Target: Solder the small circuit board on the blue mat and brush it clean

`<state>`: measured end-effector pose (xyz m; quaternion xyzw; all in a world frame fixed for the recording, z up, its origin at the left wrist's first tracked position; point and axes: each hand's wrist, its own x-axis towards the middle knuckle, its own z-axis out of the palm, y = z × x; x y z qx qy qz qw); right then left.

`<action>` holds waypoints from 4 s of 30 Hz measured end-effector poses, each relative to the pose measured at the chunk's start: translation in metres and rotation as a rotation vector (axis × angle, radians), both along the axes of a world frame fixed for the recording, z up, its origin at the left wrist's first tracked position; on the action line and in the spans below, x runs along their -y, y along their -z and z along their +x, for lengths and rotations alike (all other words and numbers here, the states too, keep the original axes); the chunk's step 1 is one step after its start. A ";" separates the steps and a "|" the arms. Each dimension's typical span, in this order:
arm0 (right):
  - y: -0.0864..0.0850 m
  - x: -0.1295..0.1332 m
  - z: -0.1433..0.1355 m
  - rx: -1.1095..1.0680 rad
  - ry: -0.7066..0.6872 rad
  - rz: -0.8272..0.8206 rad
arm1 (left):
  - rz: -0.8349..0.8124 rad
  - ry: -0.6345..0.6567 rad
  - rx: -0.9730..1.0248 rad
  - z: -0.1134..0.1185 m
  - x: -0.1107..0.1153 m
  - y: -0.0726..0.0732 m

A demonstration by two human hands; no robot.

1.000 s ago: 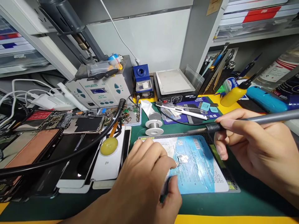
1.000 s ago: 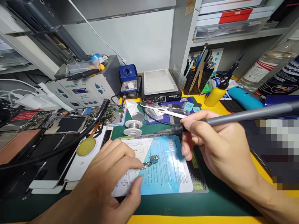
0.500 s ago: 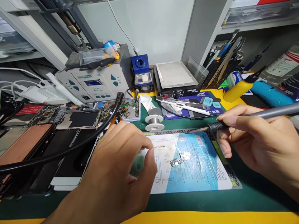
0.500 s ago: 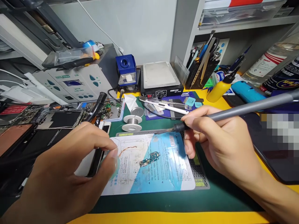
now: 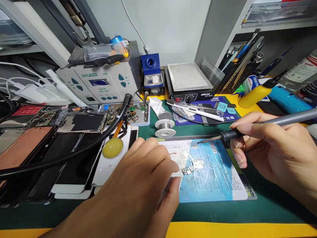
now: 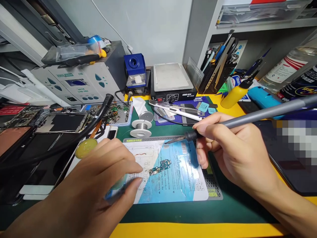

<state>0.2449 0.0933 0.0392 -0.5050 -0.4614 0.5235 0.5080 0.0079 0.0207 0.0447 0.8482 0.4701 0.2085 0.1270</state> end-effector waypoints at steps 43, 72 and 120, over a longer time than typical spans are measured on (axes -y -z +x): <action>0.005 0.009 0.007 -0.010 -0.147 -0.019 | 0.025 0.023 0.049 0.013 -0.001 0.018; 0.004 -0.015 0.006 -0.232 -0.076 -0.304 | 0.231 -0.200 0.173 -0.012 -0.008 0.003; -0.001 -0.017 0.010 -0.129 -0.113 -0.387 | 0.130 0.042 0.048 0.010 0.000 0.019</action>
